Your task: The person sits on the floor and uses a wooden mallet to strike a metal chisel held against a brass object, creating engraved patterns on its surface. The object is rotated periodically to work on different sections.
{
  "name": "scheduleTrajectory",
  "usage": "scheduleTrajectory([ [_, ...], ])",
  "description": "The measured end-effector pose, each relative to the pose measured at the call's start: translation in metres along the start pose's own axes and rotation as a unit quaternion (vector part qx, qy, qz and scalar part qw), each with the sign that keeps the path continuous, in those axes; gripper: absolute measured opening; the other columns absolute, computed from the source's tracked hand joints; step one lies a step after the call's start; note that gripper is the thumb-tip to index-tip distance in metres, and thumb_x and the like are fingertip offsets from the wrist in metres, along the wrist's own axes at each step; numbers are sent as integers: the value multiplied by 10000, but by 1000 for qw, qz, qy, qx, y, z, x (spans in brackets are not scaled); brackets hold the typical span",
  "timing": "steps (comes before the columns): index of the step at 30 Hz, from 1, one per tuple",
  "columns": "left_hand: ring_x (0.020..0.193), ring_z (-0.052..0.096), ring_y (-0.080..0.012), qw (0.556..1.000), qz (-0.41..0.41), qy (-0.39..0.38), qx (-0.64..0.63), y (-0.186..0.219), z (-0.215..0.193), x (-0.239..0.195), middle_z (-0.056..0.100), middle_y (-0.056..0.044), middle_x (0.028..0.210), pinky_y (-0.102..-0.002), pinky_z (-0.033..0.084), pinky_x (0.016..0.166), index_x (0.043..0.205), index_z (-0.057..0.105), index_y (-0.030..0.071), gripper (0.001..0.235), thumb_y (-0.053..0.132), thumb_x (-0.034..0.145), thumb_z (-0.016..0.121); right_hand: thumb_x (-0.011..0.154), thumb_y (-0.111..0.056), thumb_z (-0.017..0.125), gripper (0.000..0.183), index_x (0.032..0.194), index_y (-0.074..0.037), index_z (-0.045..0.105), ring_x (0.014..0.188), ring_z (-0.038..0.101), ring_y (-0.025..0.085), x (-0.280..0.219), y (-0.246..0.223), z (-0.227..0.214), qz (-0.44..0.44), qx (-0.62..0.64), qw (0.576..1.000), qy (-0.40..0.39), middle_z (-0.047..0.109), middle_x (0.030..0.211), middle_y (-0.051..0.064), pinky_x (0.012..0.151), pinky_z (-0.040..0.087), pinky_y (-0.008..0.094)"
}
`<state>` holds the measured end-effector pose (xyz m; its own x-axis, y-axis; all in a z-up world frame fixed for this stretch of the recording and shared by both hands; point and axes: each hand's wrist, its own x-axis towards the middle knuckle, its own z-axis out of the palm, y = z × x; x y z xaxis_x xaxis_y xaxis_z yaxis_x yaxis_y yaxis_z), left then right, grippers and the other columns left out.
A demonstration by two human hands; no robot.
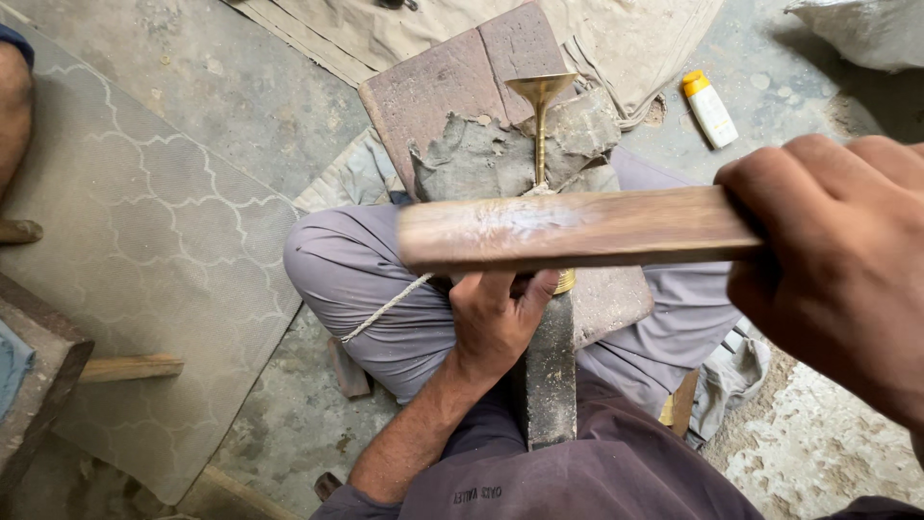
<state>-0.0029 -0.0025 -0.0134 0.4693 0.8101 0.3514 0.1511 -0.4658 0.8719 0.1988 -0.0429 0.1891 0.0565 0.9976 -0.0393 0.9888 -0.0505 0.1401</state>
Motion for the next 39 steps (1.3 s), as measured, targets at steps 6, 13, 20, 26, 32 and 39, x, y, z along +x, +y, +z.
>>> scheduleTrajectory([
  [6,677,708,-130,1000,-3,-10,7,-1,2,0,675,-89,855,-249,618,560,1061,596,59,234,254,1020,719,812,-183,799,238,1004,-81,702,665,650,210,-7,-1,5,4,-119,987,-111,675,792,84,647,544,354],
  [13,802,770,-156,992,-90,36,-77,6,-34,8,730,-56,935,-257,661,685,1073,587,-7,230,167,1023,728,801,-265,810,525,1242,-56,620,797,740,282,-10,0,65,206,253,934,-144,731,951,129,739,612,421],
  [20,840,782,-172,978,-189,-9,-89,15,-42,9,730,-114,1013,-272,673,658,1119,636,-23,238,143,984,739,691,-274,918,763,1319,-20,566,1015,682,184,-21,-46,170,171,681,710,-53,695,1131,98,874,572,351],
  [26,864,792,-170,975,-201,-19,-95,16,-41,9,769,-104,1010,-277,673,684,1200,622,-16,289,144,981,721,722,-240,903,681,1270,-19,565,957,696,142,-18,-72,147,211,662,719,2,715,1070,62,835,578,297],
  [32,843,804,-164,968,-221,-20,-116,10,-41,17,798,-88,954,-290,669,698,1183,583,2,293,181,995,719,735,-303,898,577,1128,-15,589,771,696,213,-27,-72,142,272,513,813,-48,713,865,112,707,567,352],
  [39,933,789,-145,973,-128,-89,-168,4,-32,36,772,-45,1009,-272,695,765,1317,543,60,374,320,1063,629,788,-317,802,626,1266,-19,529,817,743,227,-53,-6,152,296,531,791,-70,748,959,115,722,638,422],
])
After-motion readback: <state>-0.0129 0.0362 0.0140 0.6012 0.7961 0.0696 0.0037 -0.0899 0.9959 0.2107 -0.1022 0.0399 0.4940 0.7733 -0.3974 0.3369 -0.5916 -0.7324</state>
